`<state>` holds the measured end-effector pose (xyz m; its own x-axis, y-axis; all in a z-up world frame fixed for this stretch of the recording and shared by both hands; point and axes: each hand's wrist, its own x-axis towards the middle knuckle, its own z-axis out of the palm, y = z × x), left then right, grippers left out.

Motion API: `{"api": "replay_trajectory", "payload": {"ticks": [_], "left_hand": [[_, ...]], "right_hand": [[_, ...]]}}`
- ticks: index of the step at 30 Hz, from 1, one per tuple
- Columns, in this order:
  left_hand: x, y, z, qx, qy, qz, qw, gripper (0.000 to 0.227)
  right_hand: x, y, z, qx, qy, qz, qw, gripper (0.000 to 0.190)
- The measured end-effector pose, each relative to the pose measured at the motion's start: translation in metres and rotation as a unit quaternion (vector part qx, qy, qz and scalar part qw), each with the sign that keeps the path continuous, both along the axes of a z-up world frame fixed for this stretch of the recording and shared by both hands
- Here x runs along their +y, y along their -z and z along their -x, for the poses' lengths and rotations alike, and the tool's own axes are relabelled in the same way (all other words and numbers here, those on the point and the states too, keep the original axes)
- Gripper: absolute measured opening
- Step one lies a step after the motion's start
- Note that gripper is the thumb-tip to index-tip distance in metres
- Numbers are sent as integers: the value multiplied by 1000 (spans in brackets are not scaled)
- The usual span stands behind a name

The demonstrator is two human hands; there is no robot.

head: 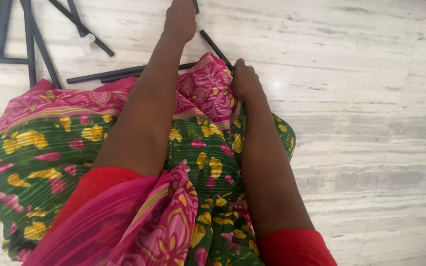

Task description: The person is assembling metal frames by connecting black metal rods with white plastic connectors. They pick up rods and connectors from the floor, align them, and push them together to form frame structures.

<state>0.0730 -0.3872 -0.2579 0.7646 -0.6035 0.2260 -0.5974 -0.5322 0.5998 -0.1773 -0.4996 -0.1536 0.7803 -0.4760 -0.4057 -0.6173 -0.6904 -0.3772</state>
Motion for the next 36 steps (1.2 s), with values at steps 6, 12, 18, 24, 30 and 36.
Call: {"api": "replay_trajectory", "payload": {"ticks": [6, 12, 18, 24, 30, 36], "left_hand": [[-4, 11, -1, -46, 15, -41, 998, 8], [-10, 13, -2, -36, 17, -92, 995, 11], [-7, 16, 2, -66, 17, -63, 996, 12], [-1, 6, 2, -16, -34, 22, 999, 14], [1, -2, 0, 12, -42, 16, 999, 17], [12, -8, -13, -40, 21, -90, 995, 24]], "right_hand": [[-5, 33, 1, 23, 19, -3, 1000, 26], [1, 58, -3, 53, -6, 47, 997, 27], [3, 66, 0, 7, -16, 9, 1000, 25], [-11, 83, -6, -139, 12, -50, 989, 21], [-20, 91, -15, -184, -22, -4, 983, 19], [-16, 79, -24, -163, 53, 16, 985, 22]]}}
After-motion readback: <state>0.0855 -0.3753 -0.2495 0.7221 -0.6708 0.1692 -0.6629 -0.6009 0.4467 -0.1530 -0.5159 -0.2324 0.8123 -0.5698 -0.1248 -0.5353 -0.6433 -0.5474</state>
